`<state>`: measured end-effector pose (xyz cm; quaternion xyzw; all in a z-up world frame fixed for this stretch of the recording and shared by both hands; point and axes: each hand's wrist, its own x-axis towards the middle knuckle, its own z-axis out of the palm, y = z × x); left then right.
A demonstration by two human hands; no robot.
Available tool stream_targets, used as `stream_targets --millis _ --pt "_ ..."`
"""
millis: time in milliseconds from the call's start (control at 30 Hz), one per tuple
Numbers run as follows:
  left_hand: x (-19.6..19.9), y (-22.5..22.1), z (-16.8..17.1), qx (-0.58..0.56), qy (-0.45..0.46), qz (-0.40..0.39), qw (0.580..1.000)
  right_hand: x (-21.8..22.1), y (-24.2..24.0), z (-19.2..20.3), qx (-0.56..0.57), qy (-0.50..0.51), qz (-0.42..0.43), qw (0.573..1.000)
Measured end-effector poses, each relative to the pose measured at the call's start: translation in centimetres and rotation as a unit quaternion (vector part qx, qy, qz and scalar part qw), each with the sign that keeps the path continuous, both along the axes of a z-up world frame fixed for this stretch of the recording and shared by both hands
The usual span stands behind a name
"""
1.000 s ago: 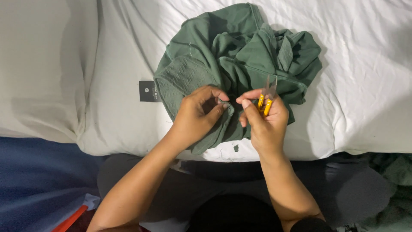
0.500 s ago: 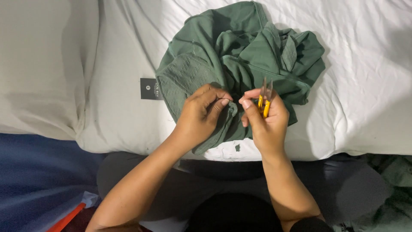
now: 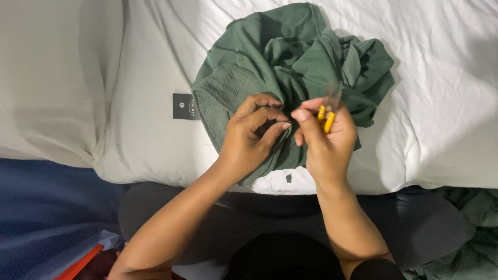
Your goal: Trimming loose threads from a green garment using small scissors
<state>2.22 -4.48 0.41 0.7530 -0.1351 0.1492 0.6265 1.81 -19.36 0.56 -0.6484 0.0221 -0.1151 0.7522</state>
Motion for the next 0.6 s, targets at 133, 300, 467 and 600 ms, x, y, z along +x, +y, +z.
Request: stream_targets --millis 133,300,467,600 --pt "0.1 0.2 -0.5 -0.002 -0.007 0.02 1.0 -1.6 -0.9 0.2 0.115 0.038 0.039 0.992" --pt "0.2 0.0 -0.6 -0.089 0.047 0.03 0.994 -3.7 -1.6 -1.2 0.207 0.166 0.167 0.95" --pt "0.4 0.2 -0.2 -0.136 0.1 0.026 0.985 -3.5 -0.4 -0.9 0.216 0.179 0.201 0.939" --pt "1.4 0.6 -0.2 -0.136 0.138 0.035 0.98 -2.2 0.4 -0.9 0.163 0.122 0.203 0.958"
